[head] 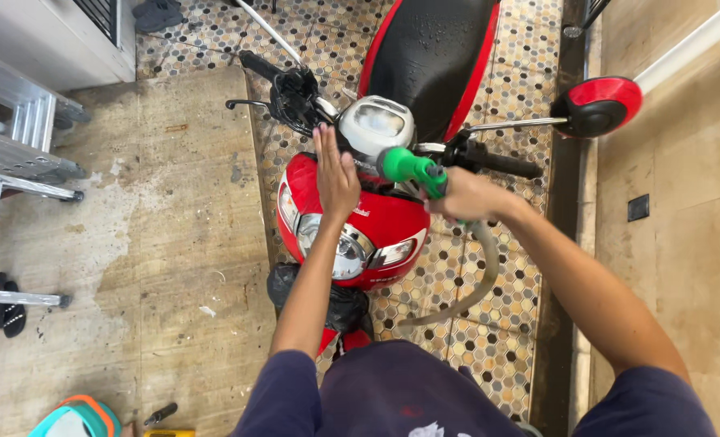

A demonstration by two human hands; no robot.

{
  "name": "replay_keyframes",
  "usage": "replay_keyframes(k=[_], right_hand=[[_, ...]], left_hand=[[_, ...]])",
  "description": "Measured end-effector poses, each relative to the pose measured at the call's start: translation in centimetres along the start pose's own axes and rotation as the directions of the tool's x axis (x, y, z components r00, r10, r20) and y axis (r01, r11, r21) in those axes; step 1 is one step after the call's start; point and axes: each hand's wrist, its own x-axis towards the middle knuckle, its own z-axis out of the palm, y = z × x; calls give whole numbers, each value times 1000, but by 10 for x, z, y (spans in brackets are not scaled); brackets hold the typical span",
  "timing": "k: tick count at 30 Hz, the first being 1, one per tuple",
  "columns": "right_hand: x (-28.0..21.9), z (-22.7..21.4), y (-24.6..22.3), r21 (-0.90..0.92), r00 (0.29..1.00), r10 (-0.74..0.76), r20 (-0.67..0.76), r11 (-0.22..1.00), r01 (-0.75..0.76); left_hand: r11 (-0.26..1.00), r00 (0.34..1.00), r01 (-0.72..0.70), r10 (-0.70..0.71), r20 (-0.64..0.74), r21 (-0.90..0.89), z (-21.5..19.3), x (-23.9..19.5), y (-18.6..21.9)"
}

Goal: The person washes a red scooter using a water hose and by hand.

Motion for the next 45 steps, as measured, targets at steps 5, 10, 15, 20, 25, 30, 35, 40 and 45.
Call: replay_keyframes(k=[5,10,15,20,25,30,35,40,45], right_hand=[[-9,17,67,13,999,-21,-37,1000,22],[-27,28,61,55,995,-49,-83,997,54],[-11,36,112,-131,991,-105,-88,987,93],[-16,65,94,-67,982,-102,-160,993,92],[33,83,60,-182,958,-156,-242,977,113],[47,86,55,-152,971,-82,-223,987,48],[-27,88,84,3,976,79,-205,997,-80],[-56,92,144,190,934,161,-320,976,-103],[-69,114,147,330,943,74,-325,943,40]], left_hand=[[797,994,96,-48,-96,597,19,-68,28],[765,983,74,-165,83,639,3,-79,47],[794,904,202,-377,203,574,-14,-74,41],[808,839,311,-480,255,500,-25,-72,52],[816,830,222,-445,336,534,-27,-70,14],[878,843,187,-374,386,442,-52,-51,18],[912,876,192,-326,356,364,-54,-54,19],[921,994,19,-60,94,390,-33,-80,3],[868,999,-25,11,31,496,-25,-107,30]])
